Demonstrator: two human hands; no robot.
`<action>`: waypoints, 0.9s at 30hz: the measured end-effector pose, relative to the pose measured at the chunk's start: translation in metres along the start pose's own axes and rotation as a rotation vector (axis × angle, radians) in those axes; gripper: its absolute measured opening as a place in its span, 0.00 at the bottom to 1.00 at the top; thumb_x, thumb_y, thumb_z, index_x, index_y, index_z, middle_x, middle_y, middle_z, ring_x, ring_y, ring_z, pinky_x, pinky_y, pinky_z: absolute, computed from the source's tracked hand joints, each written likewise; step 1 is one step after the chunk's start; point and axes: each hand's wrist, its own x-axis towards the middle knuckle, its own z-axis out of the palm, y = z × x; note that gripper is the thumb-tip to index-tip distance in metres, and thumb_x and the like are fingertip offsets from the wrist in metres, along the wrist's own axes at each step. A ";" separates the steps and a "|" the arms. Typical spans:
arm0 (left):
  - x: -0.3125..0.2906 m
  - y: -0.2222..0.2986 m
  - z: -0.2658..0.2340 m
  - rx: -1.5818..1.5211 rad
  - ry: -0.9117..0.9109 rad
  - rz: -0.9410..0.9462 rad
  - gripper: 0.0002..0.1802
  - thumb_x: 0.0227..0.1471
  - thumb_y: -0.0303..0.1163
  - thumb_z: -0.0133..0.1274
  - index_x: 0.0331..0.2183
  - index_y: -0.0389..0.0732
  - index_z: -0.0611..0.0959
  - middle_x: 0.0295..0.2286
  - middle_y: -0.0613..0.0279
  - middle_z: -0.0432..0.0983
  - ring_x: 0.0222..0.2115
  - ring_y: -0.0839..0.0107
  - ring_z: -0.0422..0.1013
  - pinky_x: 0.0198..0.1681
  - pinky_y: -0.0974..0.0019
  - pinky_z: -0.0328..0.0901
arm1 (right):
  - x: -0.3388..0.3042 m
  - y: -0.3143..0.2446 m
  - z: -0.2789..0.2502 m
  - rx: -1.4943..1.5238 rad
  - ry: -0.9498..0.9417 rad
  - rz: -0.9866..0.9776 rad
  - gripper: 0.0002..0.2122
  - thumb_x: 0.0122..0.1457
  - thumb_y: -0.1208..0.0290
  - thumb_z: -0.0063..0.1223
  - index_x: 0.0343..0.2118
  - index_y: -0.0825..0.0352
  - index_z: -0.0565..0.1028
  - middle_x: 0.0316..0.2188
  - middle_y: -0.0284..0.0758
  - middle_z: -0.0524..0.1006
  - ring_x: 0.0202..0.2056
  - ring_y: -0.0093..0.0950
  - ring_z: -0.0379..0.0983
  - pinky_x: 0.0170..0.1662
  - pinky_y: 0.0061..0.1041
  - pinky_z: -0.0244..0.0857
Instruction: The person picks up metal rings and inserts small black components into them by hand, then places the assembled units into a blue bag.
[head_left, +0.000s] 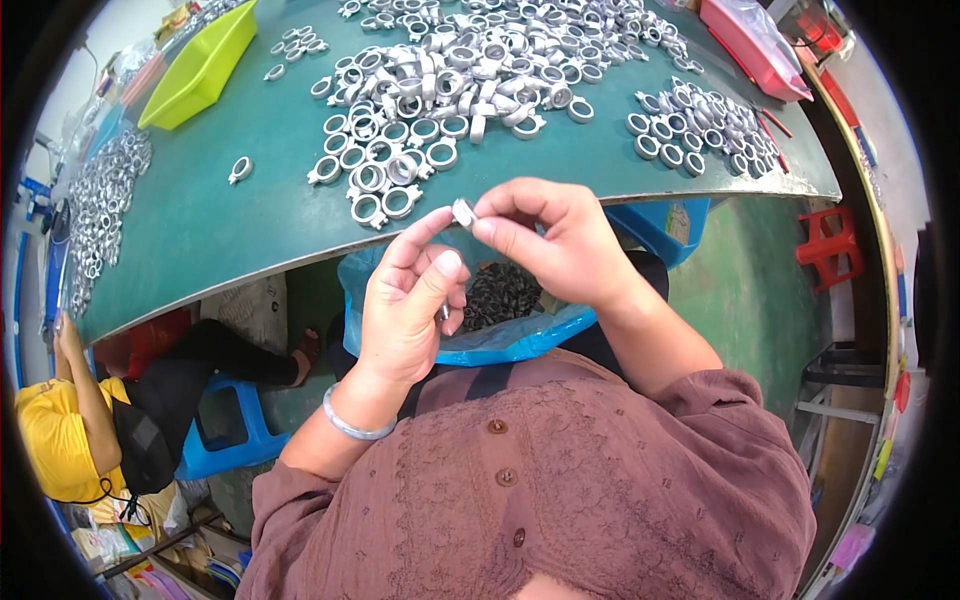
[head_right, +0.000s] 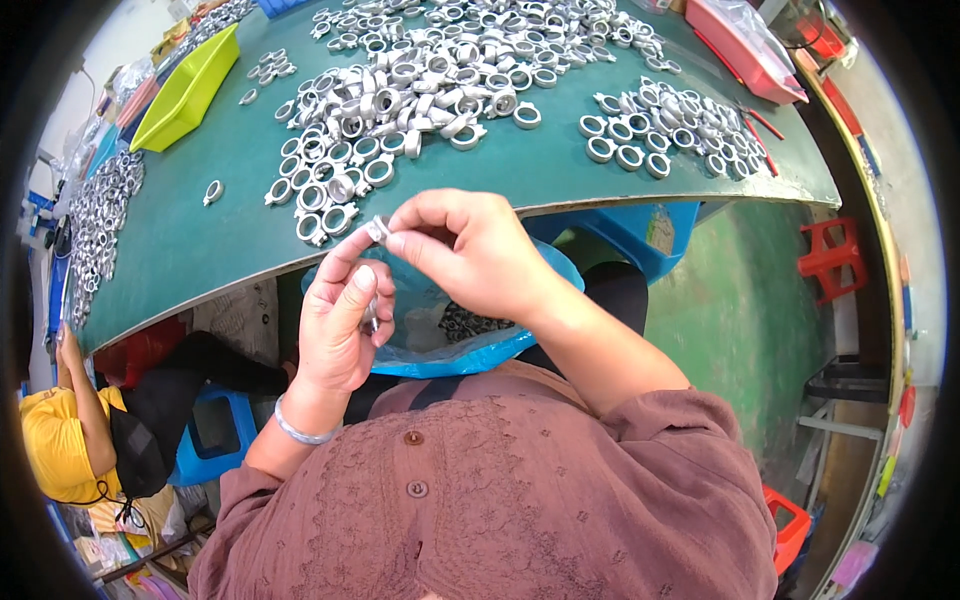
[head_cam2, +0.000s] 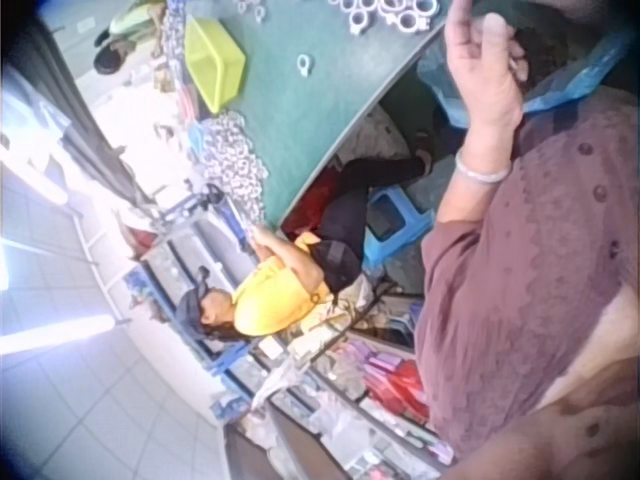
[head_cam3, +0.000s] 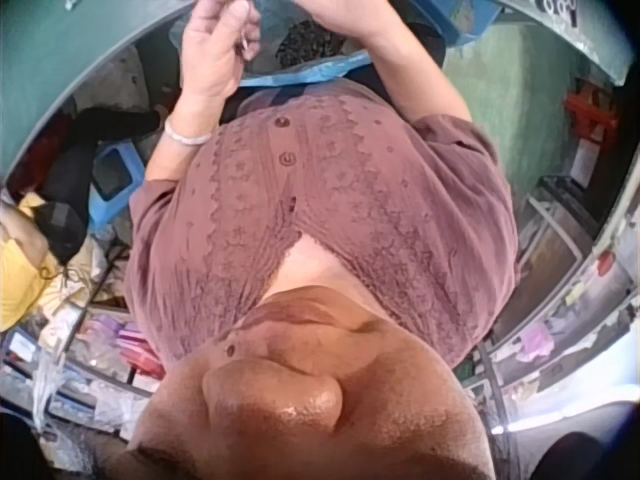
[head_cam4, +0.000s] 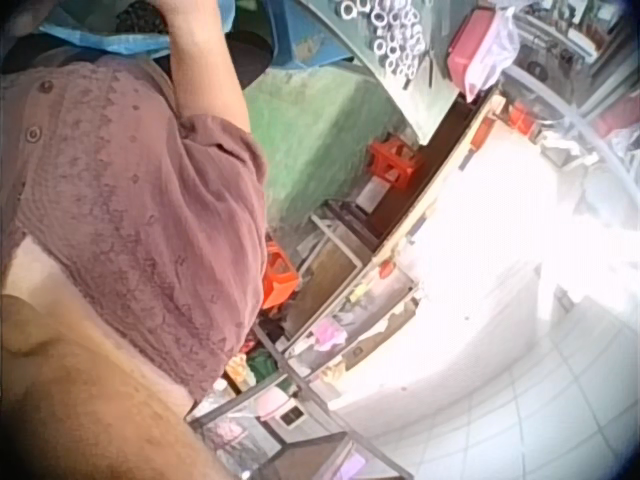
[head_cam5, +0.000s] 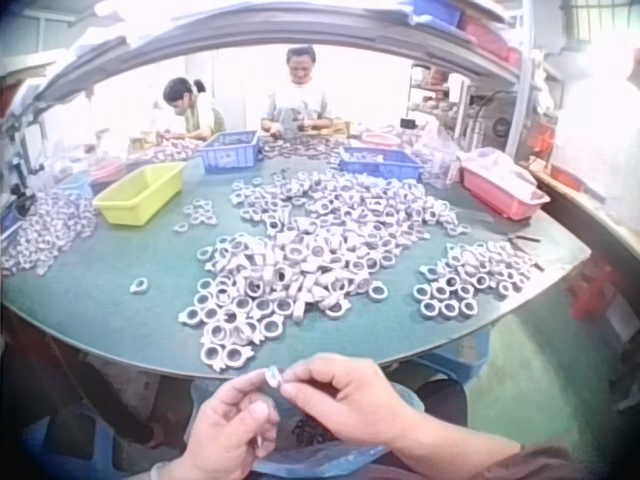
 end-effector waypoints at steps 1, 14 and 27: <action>0.000 0.002 0.003 0.008 -0.018 0.008 0.21 0.50 0.31 0.51 0.47 0.39 0.69 0.26 0.67 0.71 0.20 0.83 0.63 0.16 0.81 0.56 | -0.004 0.000 0.001 0.027 -0.025 0.040 0.04 0.51 0.78 0.51 0.29 0.72 0.74 0.23 0.29 0.74 0.26 0.13 0.66 0.30 0.15 0.62; 0.000 -0.003 0.000 0.048 0.008 0.070 0.13 0.51 0.30 0.49 0.40 0.38 0.75 0.26 0.69 0.71 0.20 0.84 0.63 0.15 0.82 0.56 | -0.021 0.016 0.008 0.105 -0.035 0.052 0.04 0.52 0.77 0.52 0.30 0.71 0.74 0.25 0.30 0.75 0.28 0.14 0.67 0.33 0.15 0.63; -0.002 -0.002 -0.001 0.108 0.032 0.125 0.08 0.49 0.28 0.52 0.33 0.36 0.77 0.23 0.67 0.72 0.18 0.85 0.62 0.16 0.82 0.56 | -0.021 0.013 0.004 0.274 -0.074 0.114 0.08 0.53 0.77 0.51 0.36 0.71 0.73 0.28 0.29 0.74 0.28 0.14 0.68 0.32 0.13 0.64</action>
